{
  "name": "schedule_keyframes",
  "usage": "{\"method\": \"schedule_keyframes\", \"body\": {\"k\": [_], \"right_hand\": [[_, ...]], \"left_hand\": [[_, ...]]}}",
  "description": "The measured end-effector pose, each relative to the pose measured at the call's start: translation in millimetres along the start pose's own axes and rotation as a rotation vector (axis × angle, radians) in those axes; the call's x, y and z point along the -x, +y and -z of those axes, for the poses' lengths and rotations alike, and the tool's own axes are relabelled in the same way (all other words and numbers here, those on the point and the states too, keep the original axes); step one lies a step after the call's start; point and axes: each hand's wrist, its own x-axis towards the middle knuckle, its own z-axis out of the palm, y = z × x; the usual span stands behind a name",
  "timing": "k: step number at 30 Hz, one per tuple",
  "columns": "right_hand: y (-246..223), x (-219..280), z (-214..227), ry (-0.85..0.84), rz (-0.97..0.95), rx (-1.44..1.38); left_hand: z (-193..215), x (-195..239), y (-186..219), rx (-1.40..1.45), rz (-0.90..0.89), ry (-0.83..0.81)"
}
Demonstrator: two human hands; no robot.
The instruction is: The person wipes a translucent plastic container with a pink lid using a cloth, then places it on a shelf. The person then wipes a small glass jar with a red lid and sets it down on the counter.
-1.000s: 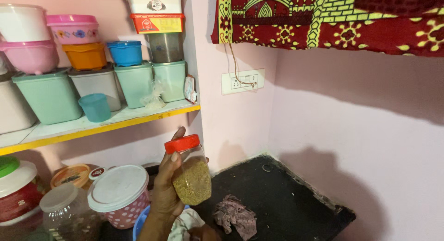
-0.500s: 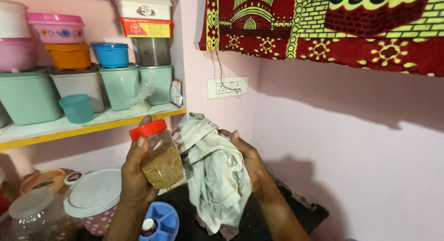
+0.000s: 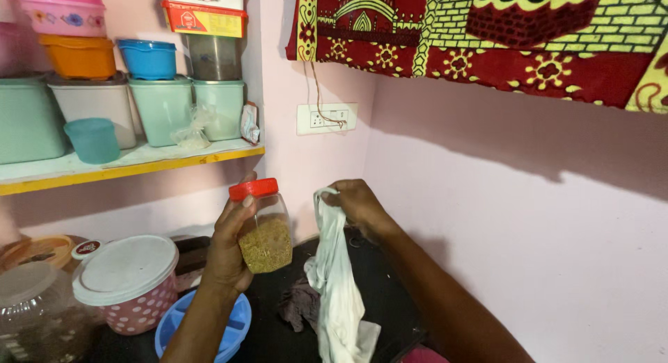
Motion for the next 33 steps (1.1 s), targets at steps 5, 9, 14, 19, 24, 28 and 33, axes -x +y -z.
{"method": "schedule_keyframes", "body": {"k": [5, 9, 14, 19, 24, 28, 33], "right_hand": [[-55, -21, 26, -0.035, -0.008, -0.373], [-86, -47, 51, -0.195, 0.193, -0.582], [-47, -43, 58, 0.002, 0.15, -0.794], [81, 42, -25, -0.061, -0.19, -0.536], [130, 85, -82, -0.371, -0.057, -0.672], [133, 87, -72, -0.4, -0.11, -0.765], [97, 83, -21, -0.367, -0.151, -0.448]], "left_hand": [[1, 8, -3, -0.089, 0.2, -0.166], [-3, 7, -30, -0.052, 0.365, -0.36], [-12, -10, -36, 0.245, 0.243, -0.106], [-15, -30, -17, 0.402, 0.129, -0.201], [-32, -35, -10, 0.463, 0.11, -0.151], [-35, -32, 1, 0.345, 0.045, -0.142], [-8, -36, 22, 0.159, 0.088, -0.09]]}}
